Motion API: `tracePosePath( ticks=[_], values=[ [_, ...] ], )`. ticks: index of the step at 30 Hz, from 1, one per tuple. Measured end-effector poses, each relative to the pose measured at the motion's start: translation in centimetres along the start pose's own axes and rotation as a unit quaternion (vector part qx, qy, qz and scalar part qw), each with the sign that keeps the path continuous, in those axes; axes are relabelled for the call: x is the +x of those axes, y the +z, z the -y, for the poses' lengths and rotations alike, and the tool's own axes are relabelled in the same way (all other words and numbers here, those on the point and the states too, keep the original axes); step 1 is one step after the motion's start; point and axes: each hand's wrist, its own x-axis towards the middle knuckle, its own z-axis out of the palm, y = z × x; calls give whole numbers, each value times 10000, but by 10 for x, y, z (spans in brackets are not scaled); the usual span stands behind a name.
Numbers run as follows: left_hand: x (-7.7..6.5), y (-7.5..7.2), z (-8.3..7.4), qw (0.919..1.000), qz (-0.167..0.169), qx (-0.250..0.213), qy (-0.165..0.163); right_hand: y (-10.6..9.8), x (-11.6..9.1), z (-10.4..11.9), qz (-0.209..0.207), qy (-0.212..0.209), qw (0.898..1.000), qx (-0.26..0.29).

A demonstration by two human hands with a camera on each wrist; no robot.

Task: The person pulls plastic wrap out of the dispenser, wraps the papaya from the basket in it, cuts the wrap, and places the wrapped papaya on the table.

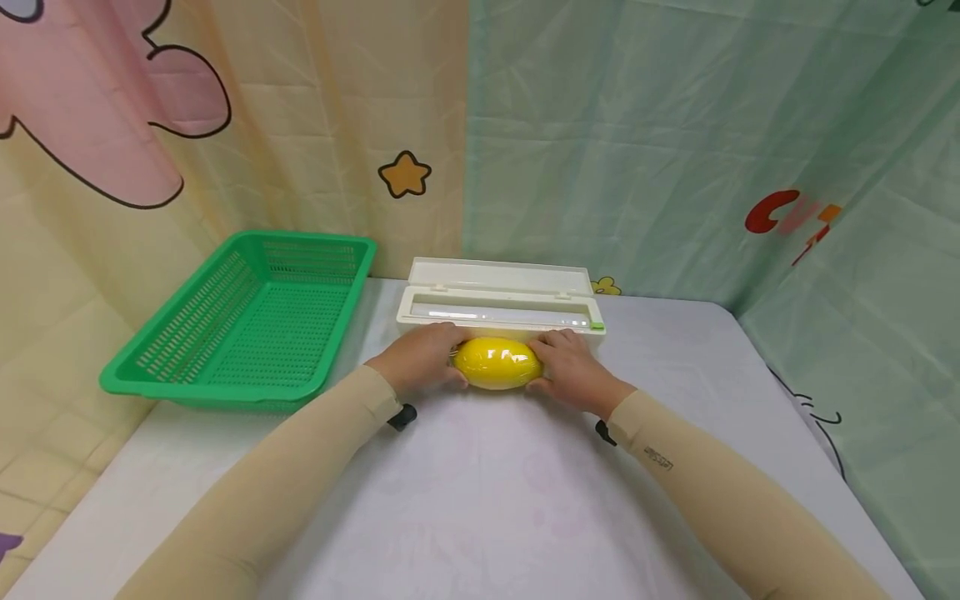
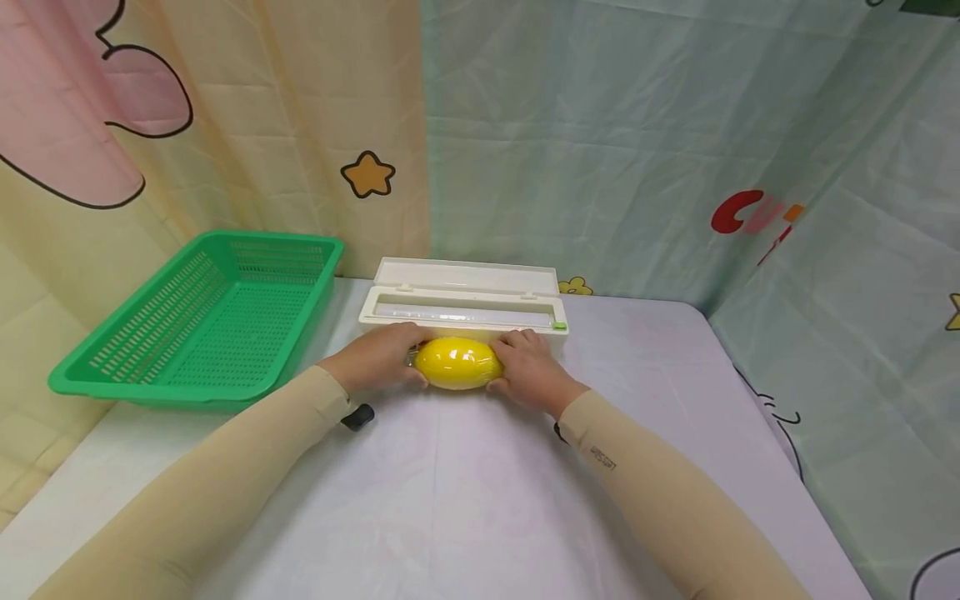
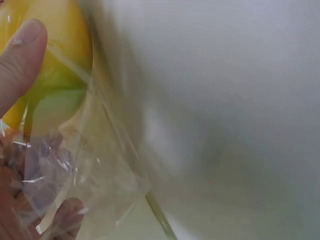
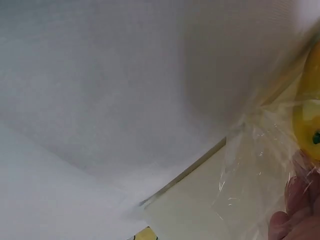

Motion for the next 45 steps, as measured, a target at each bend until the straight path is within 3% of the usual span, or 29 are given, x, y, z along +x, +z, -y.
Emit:
tracePosePath(
  ticks=[8,13,20,29,40,45],
  values=[
    [-1,-2,0,10000,70,32,-1,3,-4,2,-154,105,9991,380],
    [-1,-2,2,9998,21,-168,-50,5,2,4,-416,94,9989,171],
    [0,-3,5,9991,36,-407,-97,6,3,1,-211,59,9998,29],
    [1,-5,4,9997,111,-197,-36,4,2,-3,-176,-258,9995,-74],
    [1,-6,3,9995,180,-246,-66,1,6,-2,184,-55,9998,86],
    [1,-5,5,9997,157,-200,-67,3,5,-2,77,-38,9999,-82]
  ],
)
